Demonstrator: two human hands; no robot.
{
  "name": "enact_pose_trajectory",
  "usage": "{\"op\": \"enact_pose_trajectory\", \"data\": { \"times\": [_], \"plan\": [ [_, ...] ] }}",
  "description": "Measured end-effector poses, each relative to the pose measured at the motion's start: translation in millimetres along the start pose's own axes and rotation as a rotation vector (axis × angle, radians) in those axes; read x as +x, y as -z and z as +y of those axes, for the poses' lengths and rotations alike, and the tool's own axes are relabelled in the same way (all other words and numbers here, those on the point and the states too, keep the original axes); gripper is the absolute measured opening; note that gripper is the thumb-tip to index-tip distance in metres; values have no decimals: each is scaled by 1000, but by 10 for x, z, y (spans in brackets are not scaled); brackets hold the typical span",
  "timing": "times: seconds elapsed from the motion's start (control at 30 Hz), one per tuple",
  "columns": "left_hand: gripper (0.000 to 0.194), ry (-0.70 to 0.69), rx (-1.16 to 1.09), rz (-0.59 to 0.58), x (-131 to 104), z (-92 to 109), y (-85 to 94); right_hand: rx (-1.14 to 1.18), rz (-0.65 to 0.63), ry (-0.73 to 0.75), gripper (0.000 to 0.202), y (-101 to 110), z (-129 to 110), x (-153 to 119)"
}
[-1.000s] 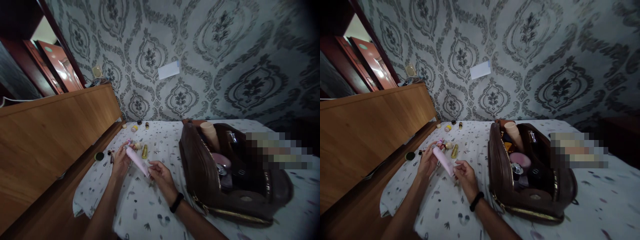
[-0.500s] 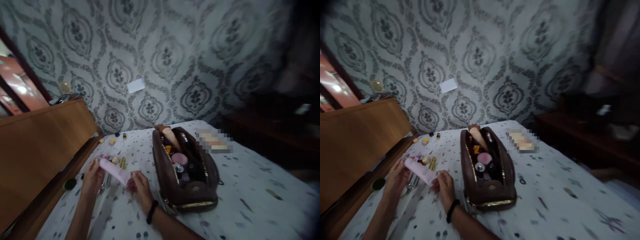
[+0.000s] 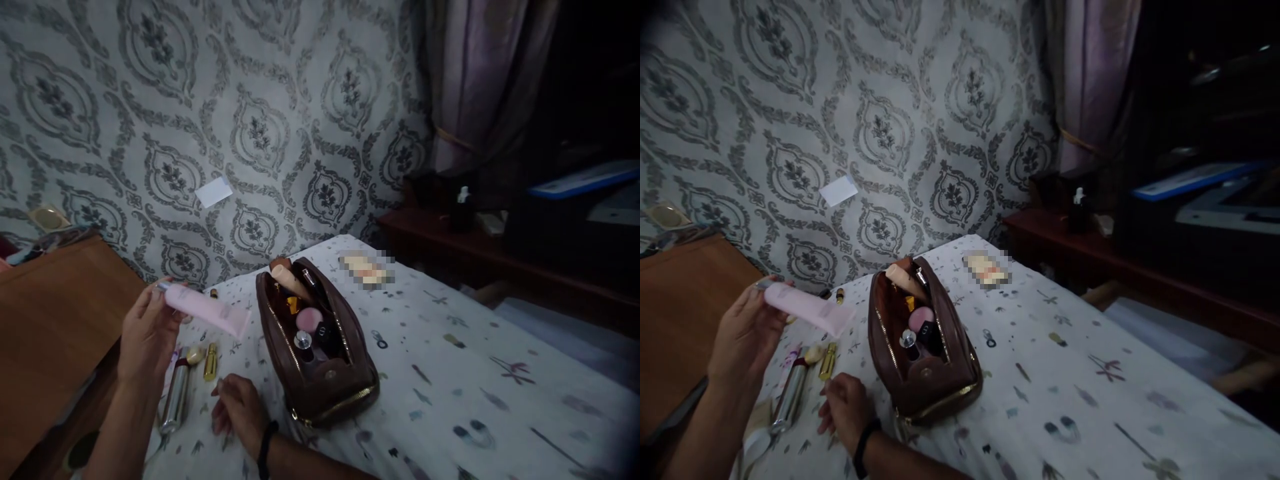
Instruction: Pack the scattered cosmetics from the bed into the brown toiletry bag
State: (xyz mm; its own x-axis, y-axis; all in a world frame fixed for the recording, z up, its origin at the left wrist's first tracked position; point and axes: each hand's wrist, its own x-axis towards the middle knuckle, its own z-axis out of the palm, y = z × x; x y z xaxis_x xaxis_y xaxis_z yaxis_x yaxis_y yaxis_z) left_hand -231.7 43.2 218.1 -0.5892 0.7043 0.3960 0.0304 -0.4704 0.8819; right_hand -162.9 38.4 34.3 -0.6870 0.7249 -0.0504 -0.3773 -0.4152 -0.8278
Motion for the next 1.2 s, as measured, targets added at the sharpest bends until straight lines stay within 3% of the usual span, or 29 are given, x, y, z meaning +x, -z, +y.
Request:
{"op": "enact_pose_trajectory", "data": {
  "times": [0.27, 0.43, 0.7, 1.2],
  "plan": [
    [31, -257, 123, -249, 85, 94, -753, -69, 0, -30, 50, -9, 0, 15],
    [31, -355, 432, -456, 158, -6, -1004, -73, -6, -29, 39, -7, -28, -13],
    [26, -433, 917, -697, 178, -224, -1077, -98, -9, -52, 26, -15, -118, -57],
    [7, -473, 1437, -820, 121, -295, -1155, -80, -17, -38, 43, -8, -60, -33]
  ]
}}
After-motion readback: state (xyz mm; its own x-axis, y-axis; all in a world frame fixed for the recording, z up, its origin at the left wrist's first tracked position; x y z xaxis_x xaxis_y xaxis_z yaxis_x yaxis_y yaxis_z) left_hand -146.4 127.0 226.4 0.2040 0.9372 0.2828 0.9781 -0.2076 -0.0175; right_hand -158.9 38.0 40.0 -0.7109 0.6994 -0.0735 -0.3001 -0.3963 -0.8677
